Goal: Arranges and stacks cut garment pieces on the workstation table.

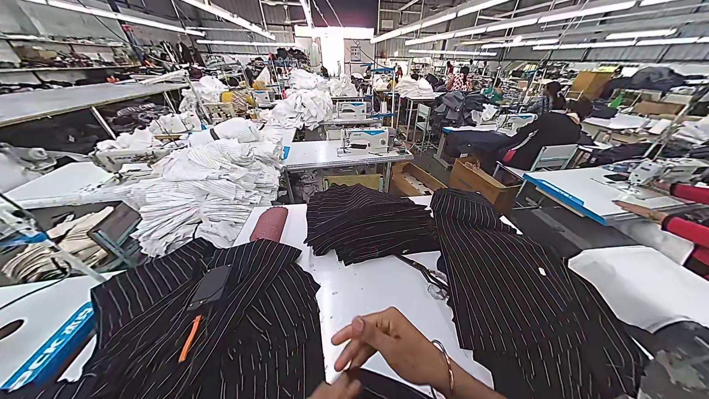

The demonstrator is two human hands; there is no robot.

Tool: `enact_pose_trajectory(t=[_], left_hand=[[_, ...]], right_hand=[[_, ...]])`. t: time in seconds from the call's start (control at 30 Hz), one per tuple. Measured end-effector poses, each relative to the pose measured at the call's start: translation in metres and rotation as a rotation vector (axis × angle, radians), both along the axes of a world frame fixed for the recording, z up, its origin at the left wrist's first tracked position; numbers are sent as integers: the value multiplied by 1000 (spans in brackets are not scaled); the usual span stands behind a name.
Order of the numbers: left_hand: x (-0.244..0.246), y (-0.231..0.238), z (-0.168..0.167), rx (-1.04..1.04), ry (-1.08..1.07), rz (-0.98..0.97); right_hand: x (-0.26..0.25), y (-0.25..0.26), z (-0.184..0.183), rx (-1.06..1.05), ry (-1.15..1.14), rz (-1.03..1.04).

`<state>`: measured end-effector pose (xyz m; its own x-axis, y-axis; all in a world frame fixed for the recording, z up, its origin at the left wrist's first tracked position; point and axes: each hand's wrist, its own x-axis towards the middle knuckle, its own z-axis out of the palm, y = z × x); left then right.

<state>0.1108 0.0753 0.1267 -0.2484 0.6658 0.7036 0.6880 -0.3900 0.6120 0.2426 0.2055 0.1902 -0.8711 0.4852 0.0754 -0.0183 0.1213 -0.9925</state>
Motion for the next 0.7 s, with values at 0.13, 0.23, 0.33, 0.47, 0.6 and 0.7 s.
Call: enact_pose_trajectory(t=[0.13,0.23,0.33,0.47,0.6,0.7], left_hand=[[-40,7,19,68,-43,180],[-79,6,40,270,-91,266],[-111,17,47,305,-168,197],[-158,65,37,-298,-243,11],[-184,158,45,-166,-398,8],[-195,208,80,204,-386,-103]], right_hand=[[13,-3,-37,417,-317,-16],[34,32,-89,428,-595,-25],[66,76,-89,367,-555,-211],[74,136,-56,492,-474,-500],[47,195,5,962,30,-945],[34,228,57,1176,435,-1149]])
